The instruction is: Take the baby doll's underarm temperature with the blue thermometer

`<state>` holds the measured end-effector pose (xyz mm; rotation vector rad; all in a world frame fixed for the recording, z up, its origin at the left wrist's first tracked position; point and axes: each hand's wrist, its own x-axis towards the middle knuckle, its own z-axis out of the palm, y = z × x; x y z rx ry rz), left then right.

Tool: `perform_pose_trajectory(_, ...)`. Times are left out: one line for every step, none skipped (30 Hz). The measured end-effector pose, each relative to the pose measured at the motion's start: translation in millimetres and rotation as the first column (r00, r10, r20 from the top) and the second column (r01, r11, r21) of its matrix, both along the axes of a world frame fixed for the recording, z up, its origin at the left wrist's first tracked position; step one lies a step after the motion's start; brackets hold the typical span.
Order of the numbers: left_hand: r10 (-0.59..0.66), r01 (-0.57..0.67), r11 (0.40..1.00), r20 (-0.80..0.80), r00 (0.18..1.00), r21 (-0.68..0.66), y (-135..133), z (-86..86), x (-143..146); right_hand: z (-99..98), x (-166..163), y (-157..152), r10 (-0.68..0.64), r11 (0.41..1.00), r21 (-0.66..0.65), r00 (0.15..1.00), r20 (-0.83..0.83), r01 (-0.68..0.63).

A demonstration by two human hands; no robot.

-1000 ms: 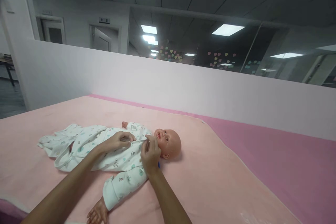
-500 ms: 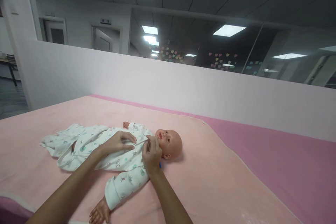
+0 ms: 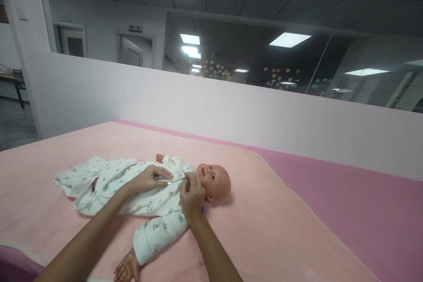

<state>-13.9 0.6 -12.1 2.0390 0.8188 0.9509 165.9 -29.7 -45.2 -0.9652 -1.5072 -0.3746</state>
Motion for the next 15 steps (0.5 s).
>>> perform_pose_trajectory(0.011, -0.011, 1.000, 0.000, 1.000, 0.010, -0.3, -0.4, 0.5, -0.1, 0.1, 0.4, 0.002, 1.000, 0.007, 1.000, 0.002, -0.002)
perform_pose_trajectory(0.021, -0.021, 1.000, 0.000, 1.000, 0.021, -0.7, -0.7, 1.1, -0.3, 0.2, 0.7, 0.004, 1.000, 0.011, 1.000, 0.002, -0.004)
perform_pose_trajectory(0.033, -0.033, 0.999, 0.001, 0.999, 0.034, -1.2, -0.8, 1.6, -0.5, 0.2, 1.1, 0.005, 1.000, 0.012, 1.000, 0.002, -0.005)
perform_pose_trajectory(0.046, -0.046, 0.998, 0.001, 0.999, 0.046, -1.7, -0.8, 2.2, -0.7, 0.1, 1.3, 0.006, 1.000, 0.009, 1.000, 0.000, -0.006)
perform_pose_trajectory(0.059, -0.058, 0.996, 0.000, 0.998, 0.060, -2.2, -0.6, 2.7, -0.8, 0.1, 1.6, 0.008, 1.000, 0.006, 1.000, -0.003, -0.008)
perform_pose_trajectory(0.071, -0.070, 0.995, -0.003, 0.997, 0.075, -2.8, -0.2, 3.1, -0.9, 0.0, 1.7, 0.010, 1.000, 0.003, 1.000, -0.005, -0.010)
perform_pose_trajectory(0.085, -0.084, 0.992, -0.008, 0.996, 0.091, -3.4, 0.2, 3.5, -0.9, 0.0, 1.8, 0.012, 1.000, 0.003, 1.000, -0.007, -0.012)
perform_pose_trajectory(0.102, -0.100, 0.989, -0.013, 0.995, 0.107, -3.9, 0.6, 3.8, -1.0, -0.1, 1.9, 0.013, 1.000, 0.005, 1.000, -0.008, -0.013)
perform_pose_trajectory(0.121, -0.118, 0.985, -0.015, 0.993, 0.123, -4.4, 1.1, 4.2, -0.9, -0.1, 1.9, 0.015, 1.000, 0.009, 1.000, -0.009, -0.014)
perform_pose_trajectory(0.139, -0.136, 0.981, -0.015, 0.990, 0.139, -4.8, 1.4, 4.8, -0.9, -0.1, 1.9, 0.015, 1.000, 0.014, 1.000, -0.009, -0.015)
perform_pose_trajectory(0.159, -0.155, 0.975, -0.012, 0.987, 0.159, -5.2, 1.6, 5.4, -0.9, -0.1, 2.0, 0.016, 1.000, 0.018, 1.000, -0.010, -0.016)
perform_pose_trajectory(0.181, -0.177, 0.967, -0.006, 0.984, 0.184, -5.5, 1.7, 6.2, -0.9, 0.0, 1.9, 0.018, 1.000, 0.020, 1.000, -0.011, -0.017)
perform_pose_trajectory(0.202, -0.197, 0.956, -0.001, 0.979, 0.217, -5.7, 1.6, 7.2, -1.0, 0.0, 1.9, 0.020, 1.000, 0.019, 1.000, -0.013, -0.020)
perform_pose_trajectory(0.223, -0.216, 0.943, 0.001, 0.975, 0.255, -5.8, 1.4, 8.4, -1.1, 0.1, 1.8, 0.024, 1.000, 0.014, 1.000, -0.016, -0.023)
perform_pose_trajectory(0.247, -0.237, 0.926, 0.002, 0.969, 0.295, -5.9, 1.0, 9.6, -1.3, 0.2, 1.6, 0.029, 1.000, 0.008, 0.999, -0.020, -0.028)
